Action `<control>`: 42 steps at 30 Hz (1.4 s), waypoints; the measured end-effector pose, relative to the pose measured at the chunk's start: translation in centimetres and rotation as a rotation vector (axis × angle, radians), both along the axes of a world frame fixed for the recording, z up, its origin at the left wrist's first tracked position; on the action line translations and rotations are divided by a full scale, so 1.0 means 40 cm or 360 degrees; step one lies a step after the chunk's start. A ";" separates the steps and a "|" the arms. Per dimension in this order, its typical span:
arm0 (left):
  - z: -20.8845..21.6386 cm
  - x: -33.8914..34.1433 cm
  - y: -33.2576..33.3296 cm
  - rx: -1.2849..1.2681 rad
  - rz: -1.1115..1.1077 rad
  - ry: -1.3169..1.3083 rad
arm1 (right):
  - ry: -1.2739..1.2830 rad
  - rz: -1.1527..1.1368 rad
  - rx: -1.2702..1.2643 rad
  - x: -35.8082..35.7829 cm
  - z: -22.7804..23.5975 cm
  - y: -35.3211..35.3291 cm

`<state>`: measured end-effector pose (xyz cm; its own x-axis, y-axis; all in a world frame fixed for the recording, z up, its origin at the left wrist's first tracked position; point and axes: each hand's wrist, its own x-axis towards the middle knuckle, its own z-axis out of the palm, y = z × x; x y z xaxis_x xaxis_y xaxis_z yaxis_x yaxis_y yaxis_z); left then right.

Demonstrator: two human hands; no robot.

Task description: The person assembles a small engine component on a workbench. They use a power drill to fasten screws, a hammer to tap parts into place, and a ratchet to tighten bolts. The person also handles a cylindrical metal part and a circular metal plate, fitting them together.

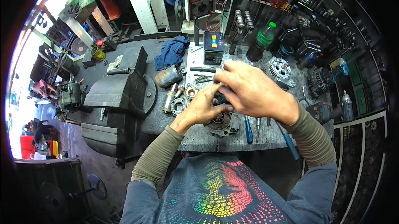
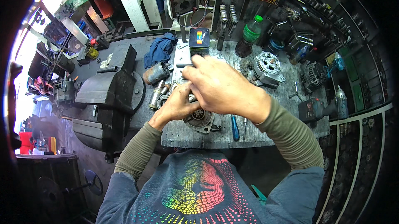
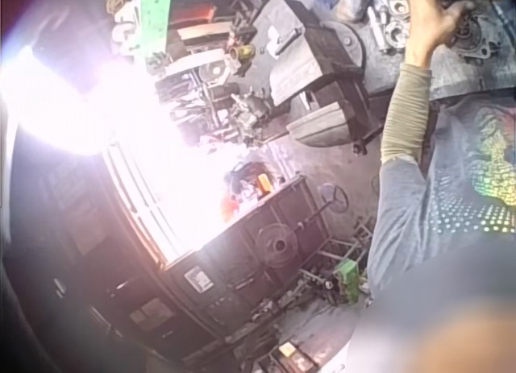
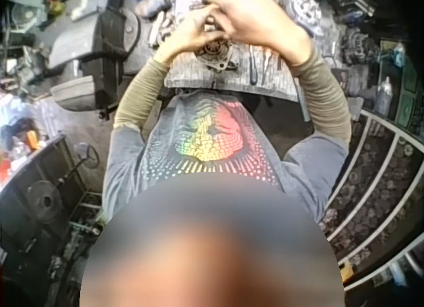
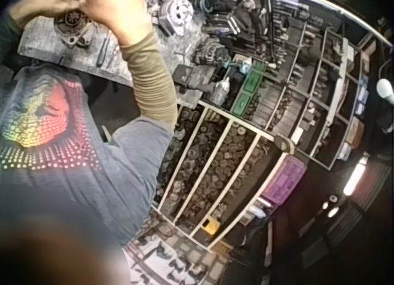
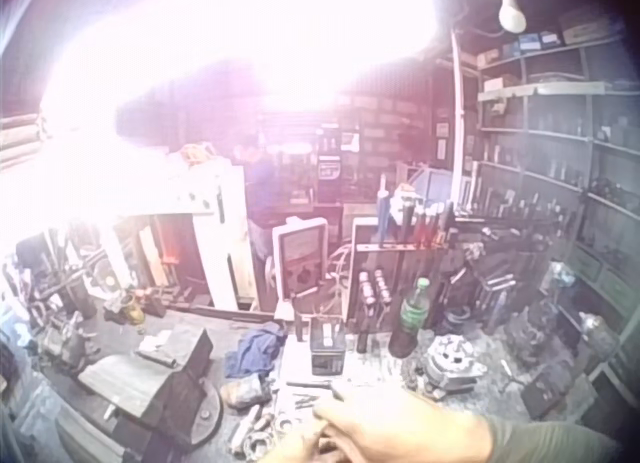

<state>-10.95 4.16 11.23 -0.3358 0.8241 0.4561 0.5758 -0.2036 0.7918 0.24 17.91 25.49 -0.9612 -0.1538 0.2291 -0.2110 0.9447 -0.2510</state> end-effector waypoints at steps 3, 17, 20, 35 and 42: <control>0.002 -0.005 -0.003 -0.0141 -0.0077 -0.0087 | 0.0216 0.0170 0.0007 0.002 -0.006 0.002; 0.009 -0.014 -0.002 -0.0488 0.0139 -0.0390 | -0.0011 -0.0146 0.0212 0.010 -0.012 0.004; 0.017 -0.020 -0.001 -0.0232 -0.0222 -0.0304 | -0.0113 -0.0215 0.0294 0.008 -0.011 0.009; -0.016 -0.020 -0.004 -0.0242 -0.0227 -0.0109 | 0.0237 0.0284 0.0133 0.009 -0.016 0.008; -0.001 -0.013 0.002 -0.0231 -0.0113 -0.0175 | -0.0247 -0.0246 0.0142 0.008 -0.004 0.005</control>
